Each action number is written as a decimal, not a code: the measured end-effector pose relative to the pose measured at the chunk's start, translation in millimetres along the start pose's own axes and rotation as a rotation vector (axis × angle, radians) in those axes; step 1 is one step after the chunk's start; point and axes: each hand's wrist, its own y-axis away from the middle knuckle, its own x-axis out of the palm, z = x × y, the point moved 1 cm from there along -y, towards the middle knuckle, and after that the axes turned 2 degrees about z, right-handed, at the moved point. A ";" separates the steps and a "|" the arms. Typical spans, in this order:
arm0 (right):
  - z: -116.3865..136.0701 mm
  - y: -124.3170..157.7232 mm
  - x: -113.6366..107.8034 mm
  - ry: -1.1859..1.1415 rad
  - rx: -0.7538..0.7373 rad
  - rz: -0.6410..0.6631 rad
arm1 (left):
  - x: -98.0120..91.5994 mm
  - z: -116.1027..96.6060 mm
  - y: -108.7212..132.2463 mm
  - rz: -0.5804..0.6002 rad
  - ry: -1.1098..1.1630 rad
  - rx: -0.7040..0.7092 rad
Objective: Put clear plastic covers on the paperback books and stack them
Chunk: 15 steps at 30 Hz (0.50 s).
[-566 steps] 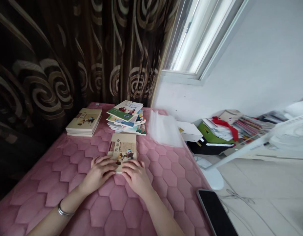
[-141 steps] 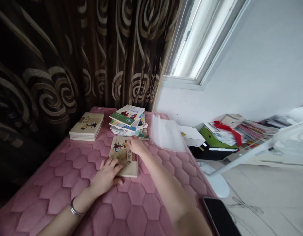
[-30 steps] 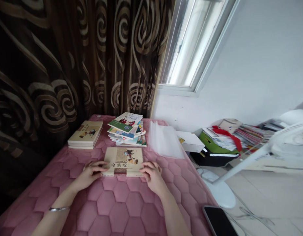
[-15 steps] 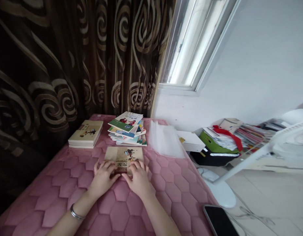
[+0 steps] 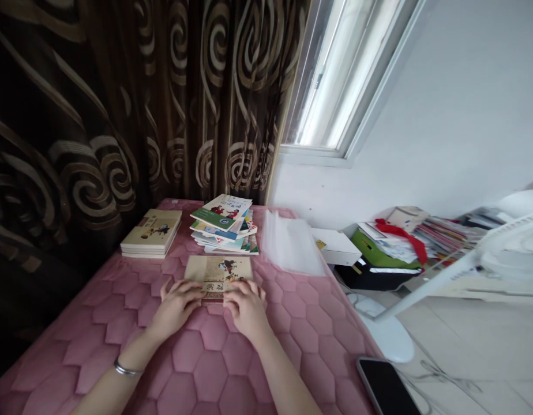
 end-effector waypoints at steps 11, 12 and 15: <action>-51.2 5.9 -17.7 -0.184 -0.036 0.199 | -9.7 40.5 -0.3 0.183 0.374 0.132; -53.6 6.0 -17.0 -0.208 -0.047 0.204 | -10.6 42.7 -0.2 0.192 0.408 0.140; -58.8 7.0 -15.9 -0.262 -0.070 0.199 | -12.7 50.5 0.2 0.179 0.492 0.149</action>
